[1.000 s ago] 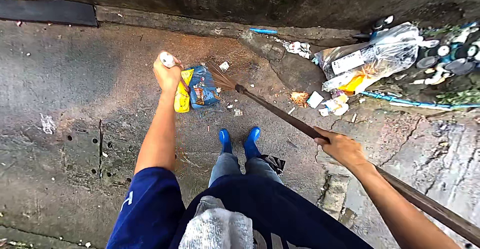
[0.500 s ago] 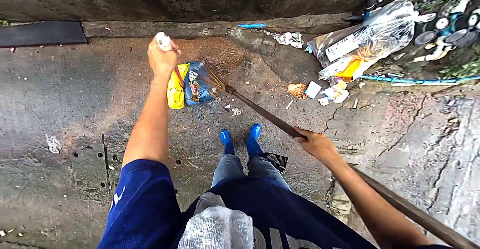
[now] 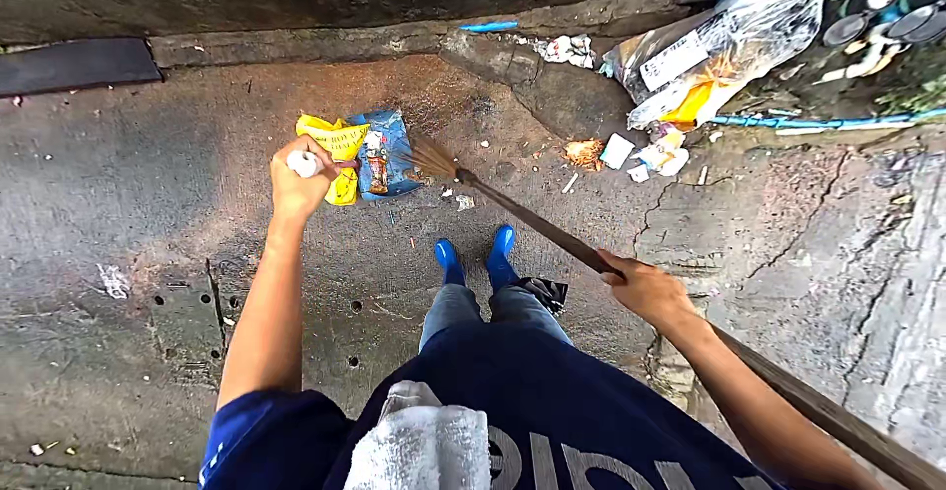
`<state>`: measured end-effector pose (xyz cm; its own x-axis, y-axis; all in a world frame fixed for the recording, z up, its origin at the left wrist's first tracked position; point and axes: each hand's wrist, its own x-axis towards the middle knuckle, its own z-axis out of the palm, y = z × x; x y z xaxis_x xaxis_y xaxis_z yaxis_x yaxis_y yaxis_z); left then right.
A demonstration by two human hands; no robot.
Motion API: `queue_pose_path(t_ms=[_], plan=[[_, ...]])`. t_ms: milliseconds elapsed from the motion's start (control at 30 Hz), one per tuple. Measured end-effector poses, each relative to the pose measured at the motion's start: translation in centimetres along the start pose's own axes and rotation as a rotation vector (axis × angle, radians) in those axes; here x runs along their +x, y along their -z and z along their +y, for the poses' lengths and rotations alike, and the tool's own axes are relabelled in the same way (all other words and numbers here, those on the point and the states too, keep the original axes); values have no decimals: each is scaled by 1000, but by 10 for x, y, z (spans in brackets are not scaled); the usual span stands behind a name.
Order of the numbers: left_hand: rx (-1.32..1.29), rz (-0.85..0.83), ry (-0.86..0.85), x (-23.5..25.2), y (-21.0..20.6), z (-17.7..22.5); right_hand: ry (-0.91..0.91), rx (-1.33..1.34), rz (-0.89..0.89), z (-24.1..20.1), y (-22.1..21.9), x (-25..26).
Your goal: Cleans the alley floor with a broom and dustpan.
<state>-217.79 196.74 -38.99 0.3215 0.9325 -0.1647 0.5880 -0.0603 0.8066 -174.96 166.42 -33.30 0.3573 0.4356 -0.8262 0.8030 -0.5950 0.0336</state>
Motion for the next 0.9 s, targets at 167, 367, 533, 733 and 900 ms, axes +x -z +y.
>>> queue_pose_path(t_ms=[167,367,533,733,900], plan=[[-79,-135,-112,-52,-41,2,-150,8,-108,-36,-43,-22],[-57,-194,-102,-115,-63,17,-157,127,-153,45,-67,-68],[-167,-99,-149,-146,-87,24,-429,215,-87,66,-71,-152],[-352,-54,-151,-139,-132,51,-343,368,-347,59,-107,-115],[-473,41,-91,-108,-139,83,-312,732,-141,158,-95,-166]])
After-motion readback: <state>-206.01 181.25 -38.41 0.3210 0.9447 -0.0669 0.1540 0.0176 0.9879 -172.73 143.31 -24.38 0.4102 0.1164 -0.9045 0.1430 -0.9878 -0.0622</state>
